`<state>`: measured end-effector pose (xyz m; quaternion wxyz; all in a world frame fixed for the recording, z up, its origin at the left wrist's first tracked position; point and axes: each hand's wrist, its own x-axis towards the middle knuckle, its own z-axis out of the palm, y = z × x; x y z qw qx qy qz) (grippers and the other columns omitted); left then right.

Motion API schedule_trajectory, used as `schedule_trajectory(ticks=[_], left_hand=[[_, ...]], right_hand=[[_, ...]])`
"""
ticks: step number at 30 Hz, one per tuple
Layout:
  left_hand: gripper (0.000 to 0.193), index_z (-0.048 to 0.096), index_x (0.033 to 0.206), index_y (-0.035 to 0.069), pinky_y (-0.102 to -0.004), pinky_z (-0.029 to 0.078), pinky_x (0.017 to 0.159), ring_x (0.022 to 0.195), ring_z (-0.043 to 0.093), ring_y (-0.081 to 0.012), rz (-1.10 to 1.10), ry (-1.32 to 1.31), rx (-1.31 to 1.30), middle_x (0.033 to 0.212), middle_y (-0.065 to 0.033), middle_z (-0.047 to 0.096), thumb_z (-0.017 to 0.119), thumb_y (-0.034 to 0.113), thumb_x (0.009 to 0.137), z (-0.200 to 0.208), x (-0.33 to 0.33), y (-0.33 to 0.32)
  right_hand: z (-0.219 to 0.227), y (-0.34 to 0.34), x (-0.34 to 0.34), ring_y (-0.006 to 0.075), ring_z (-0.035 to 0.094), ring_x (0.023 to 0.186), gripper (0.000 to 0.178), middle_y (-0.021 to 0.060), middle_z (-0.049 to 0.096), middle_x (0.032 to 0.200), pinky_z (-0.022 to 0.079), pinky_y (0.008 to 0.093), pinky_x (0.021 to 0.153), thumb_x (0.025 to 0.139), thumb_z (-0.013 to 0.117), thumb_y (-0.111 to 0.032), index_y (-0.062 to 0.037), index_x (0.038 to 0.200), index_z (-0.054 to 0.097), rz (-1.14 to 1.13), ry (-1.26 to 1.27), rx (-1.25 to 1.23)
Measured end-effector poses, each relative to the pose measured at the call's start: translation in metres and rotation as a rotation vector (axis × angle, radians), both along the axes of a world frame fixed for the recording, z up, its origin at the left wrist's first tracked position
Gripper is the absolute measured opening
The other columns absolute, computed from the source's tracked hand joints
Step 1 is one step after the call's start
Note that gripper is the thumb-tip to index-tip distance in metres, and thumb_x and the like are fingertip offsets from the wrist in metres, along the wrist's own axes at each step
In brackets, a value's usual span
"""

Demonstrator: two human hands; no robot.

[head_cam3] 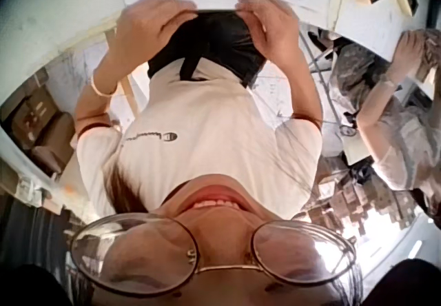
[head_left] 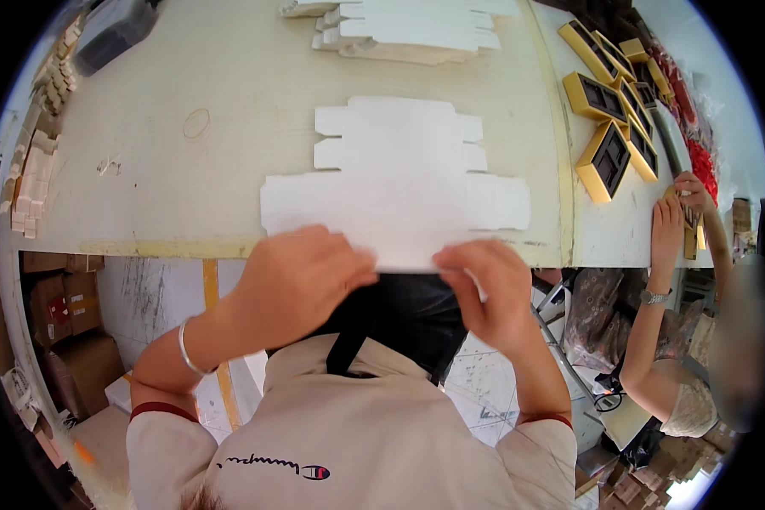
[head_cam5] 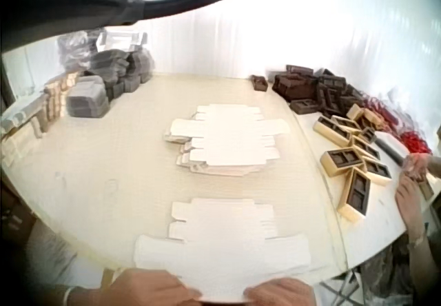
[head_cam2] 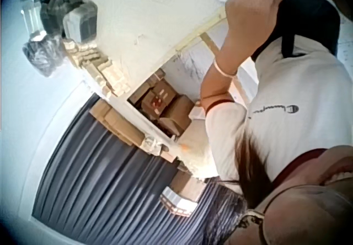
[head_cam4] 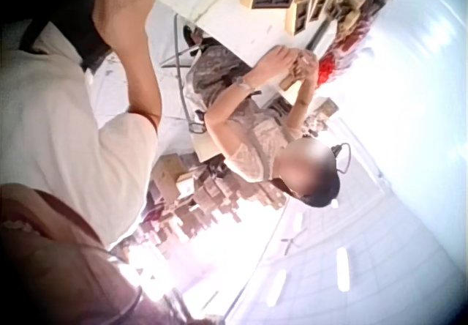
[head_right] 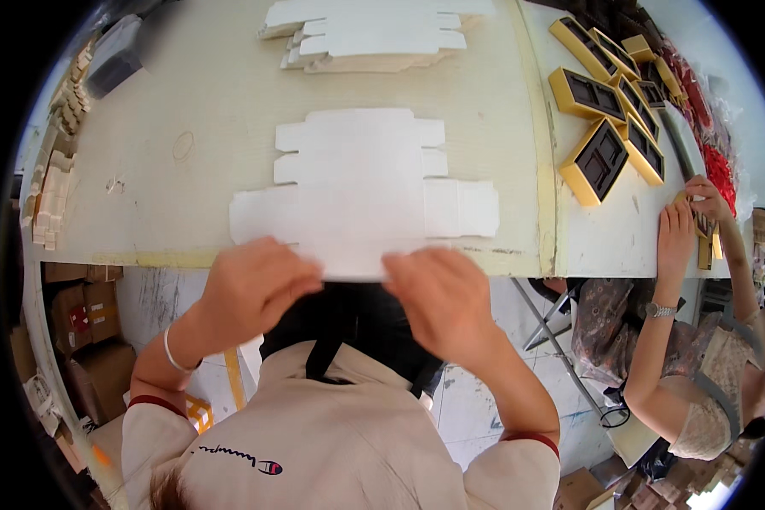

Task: The person folds flat cardboard pieces into small rectangular boxes by hand. They repeatedly pick up a piece, fold the sides, and place the finished box on the table.

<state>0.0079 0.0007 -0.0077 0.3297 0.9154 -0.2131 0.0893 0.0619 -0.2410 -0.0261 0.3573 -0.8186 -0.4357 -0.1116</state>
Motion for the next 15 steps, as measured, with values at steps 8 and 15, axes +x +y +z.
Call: schedule_trajectory(ticks=[8,15], left_hand=[[0.032,0.065,0.103,0.004,-0.0369,0.046,0.073,0.088,0.057,-0.0257,0.076,-0.255,0.338,0.108,-0.0095,0.059,0.074,0.012,0.073,-0.003,0.001,-0.016],[0.023,0.064,0.093,0.001,-0.0337,0.048,0.069,0.079,0.056,-0.0207,-0.027,-0.277,0.269,0.086,-0.0064,0.055,0.068,0.014,0.075,-0.008,-0.009,-0.014]], right_hand=[[0.001,0.009,0.002,0.0277,0.056,0.099,0.035,0.0141,0.055,0.109,0.046,0.0401,0.083,0.073,0.069,-0.009,-0.0008,0.106,0.063,-0.028,-0.294,-0.224],[0.002,0.017,-0.011,0.0236,0.054,0.083,0.034,0.0107,0.053,0.092,0.047,0.0336,0.071,0.069,0.063,-0.007,0.0033,0.101,0.060,0.031,-0.280,-0.265]])
